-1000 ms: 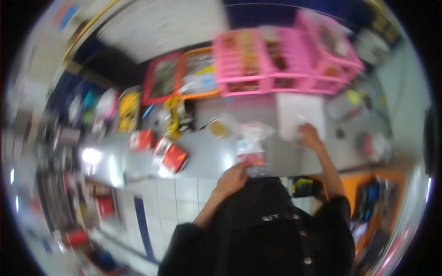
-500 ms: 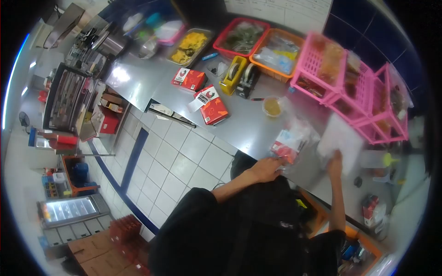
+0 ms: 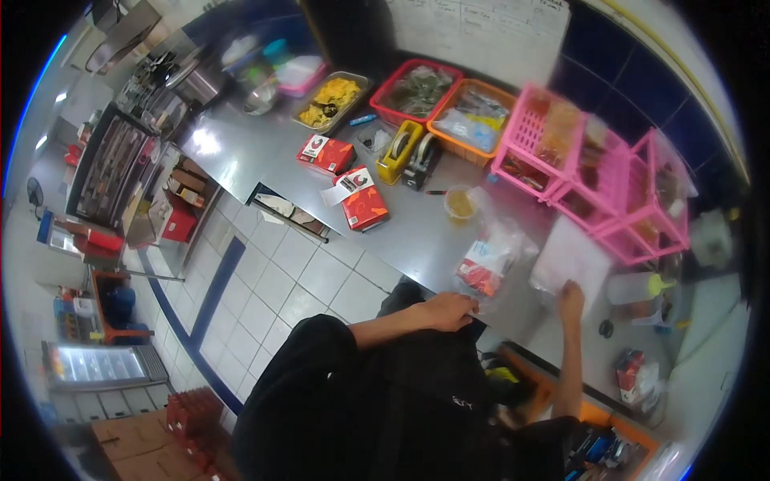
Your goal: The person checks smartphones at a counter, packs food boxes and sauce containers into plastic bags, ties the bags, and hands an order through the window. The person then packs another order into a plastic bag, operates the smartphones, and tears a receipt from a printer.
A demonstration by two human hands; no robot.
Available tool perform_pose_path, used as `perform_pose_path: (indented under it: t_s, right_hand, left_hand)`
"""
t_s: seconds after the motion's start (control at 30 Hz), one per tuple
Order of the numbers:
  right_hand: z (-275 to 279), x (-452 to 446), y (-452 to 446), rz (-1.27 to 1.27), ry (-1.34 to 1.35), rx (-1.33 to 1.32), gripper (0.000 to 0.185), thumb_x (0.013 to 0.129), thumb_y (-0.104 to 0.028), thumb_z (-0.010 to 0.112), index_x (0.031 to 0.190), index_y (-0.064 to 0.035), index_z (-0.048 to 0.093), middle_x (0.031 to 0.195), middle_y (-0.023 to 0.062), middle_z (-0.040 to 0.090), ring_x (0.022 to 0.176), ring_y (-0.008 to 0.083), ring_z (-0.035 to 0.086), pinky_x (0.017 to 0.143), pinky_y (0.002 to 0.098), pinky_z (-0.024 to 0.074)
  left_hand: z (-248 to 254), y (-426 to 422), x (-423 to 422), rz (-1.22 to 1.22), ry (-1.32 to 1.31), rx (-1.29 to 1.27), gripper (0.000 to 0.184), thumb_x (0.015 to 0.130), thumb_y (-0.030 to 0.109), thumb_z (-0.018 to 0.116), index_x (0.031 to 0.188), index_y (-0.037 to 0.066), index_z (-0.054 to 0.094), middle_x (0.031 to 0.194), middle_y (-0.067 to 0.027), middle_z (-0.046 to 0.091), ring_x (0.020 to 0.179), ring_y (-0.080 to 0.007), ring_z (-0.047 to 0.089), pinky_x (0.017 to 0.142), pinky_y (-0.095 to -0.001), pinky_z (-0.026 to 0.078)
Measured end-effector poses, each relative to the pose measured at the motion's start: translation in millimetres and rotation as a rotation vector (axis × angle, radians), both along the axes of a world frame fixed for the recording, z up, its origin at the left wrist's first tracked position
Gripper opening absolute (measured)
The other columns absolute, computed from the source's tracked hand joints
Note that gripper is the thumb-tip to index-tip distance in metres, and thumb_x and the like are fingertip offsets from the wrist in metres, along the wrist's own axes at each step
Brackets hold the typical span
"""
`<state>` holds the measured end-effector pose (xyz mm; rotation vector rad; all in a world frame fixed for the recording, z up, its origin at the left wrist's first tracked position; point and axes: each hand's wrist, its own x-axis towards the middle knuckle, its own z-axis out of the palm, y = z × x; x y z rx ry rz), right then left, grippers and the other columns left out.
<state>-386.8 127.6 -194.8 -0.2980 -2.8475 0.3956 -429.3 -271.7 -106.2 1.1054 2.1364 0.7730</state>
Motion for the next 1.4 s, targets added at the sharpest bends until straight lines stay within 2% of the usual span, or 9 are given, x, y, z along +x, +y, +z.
perform_pose_path:
  t_s: [0.17,0.5,0.7,0.8,0.93,0.97,1.07,1.37,1.4]
  right_hand:
    - [18.9,6.8,25.3,0.027,0.003,-0.123,0.005,0.084,0.002,0.055,0.078,0.0007,0.055,0.068,0.021,0.054,0.062,0.0429,0.055,0.062,0.0484,0.0441]
    - [67.5,-7.6,36.8,-0.402,0.502,0.127,0.01,0.091,-0.008,0.057,0.095,-0.0007,0.063,0.088,0.0191,0.066,0.082,0.0378,0.064,0.072,0.0407,0.0501]
    - [207.3,1.7,49.8,-0.838,1.021,0.363,0.016,0.088,-0.006,0.059,0.095,0.0054,0.069,0.089,0.0159,0.07,0.078,0.0224,0.066,0.064,0.036,0.0515]
    - [281.7,18.4,17.7,-1.056,1.211,0.064,0.021,0.085,-0.004,0.061,0.104,0.0042,0.068,0.083,0.0104,0.069,0.068,0.0151,0.06,0.058,0.031,0.0489]
    - [258.2,9.3,-123.0,-0.075,0.168,-0.389,0.042,0.098,-0.036,0.055,0.122,-0.0021,0.064,0.082,0.0042,0.06,0.066,0.0123,0.052,0.057,0.029,0.0431]
    - [237.2,2.6,-170.2,-0.07,0.169,-0.382,0.042,0.098,-0.036,0.055,0.122,-0.0021,0.064,0.082,0.0042,0.06,0.066,0.0123,0.052,0.057,0.029,0.0431]
    - [178.4,-17.6,-292.5,-0.312,-0.063,-1.592,0.041,0.098,-0.033,0.057,0.12,0.0009,0.061,0.093,0.003,0.06,0.079,0.0107,0.056,0.075,0.025,0.0478]
    - [114.7,-33.9,-341.8,-0.644,0.538,-1.767,0.042,0.097,-0.029,0.06,0.122,0.0044,0.058,0.093,0.0022,0.059,0.075,0.0065,0.054,0.068,0.0199,0.046]
    - [70.7,-22.4,-323.8,-0.255,0.522,-2.014,0.041,0.097,-0.027,0.059,0.123,0.0048,0.058,0.095,0.0036,0.06,0.073,0.0079,0.055,0.064,0.0207,0.0466]
  left_hand:
    - [8.1,17.1,10.7,-0.061,-0.009,0.053,0.03,0.089,0.02,0.062,0.115,0.007,0.06,0.107,-0.0157,0.064,0.102,-0.0351,0.062,0.088,-0.045,0.049]
    - [-2.2,13.6,15.9,-0.015,-0.16,0.105,0.027,0.089,0.02,0.062,0.114,0.008,0.061,0.098,-0.0128,0.068,0.095,-0.0324,0.066,0.083,-0.0436,0.05]
    - [-9.1,-0.8,6.4,0.098,-0.171,0.218,0.026,0.09,0.02,0.061,0.112,0.008,0.061,0.094,-0.0111,0.069,0.093,-0.0314,0.067,0.081,-0.0422,0.051]
    - [12.9,-12.0,-5.7,0.146,-0.338,0.24,0.026,0.091,0.022,0.062,0.113,0.007,0.061,0.107,-0.0119,0.067,0.102,-0.0272,0.065,0.082,-0.0419,0.051]
    - [21.9,-17.1,-28.7,0.316,-0.339,0.601,0.04,0.093,0.03,0.059,0.128,0.012,0.057,0.121,-0.0099,0.064,0.108,-0.0244,0.063,0.087,-0.0399,0.052]
    - [26.3,-20.5,-43.3,0.315,-0.433,0.645,0.043,0.093,0.034,0.058,0.129,0.011,0.056,0.121,-0.0105,0.064,0.109,-0.0251,0.063,0.088,-0.0399,0.051]
    - [34.0,-44.4,-72.9,0.251,-0.993,0.756,0.054,0.091,0.044,0.053,0.132,0.008,0.053,0.124,-0.0122,0.062,0.111,-0.0269,0.061,0.091,-0.0399,0.05]
    - [8.0,-183.7,-105.3,0.312,-1.668,0.541,0.092,0.088,0.075,0.041,0.141,-0.001,0.043,0.13,-0.0173,0.056,0.117,-0.0326,0.055,0.1,-0.04,0.045]
    - [-10.7,-207.2,-120.5,0.134,-1.959,0.681,0.101,0.085,0.079,0.038,0.139,-0.006,0.043,0.129,-0.0187,0.056,0.117,-0.0325,0.056,0.101,-0.0407,0.045]
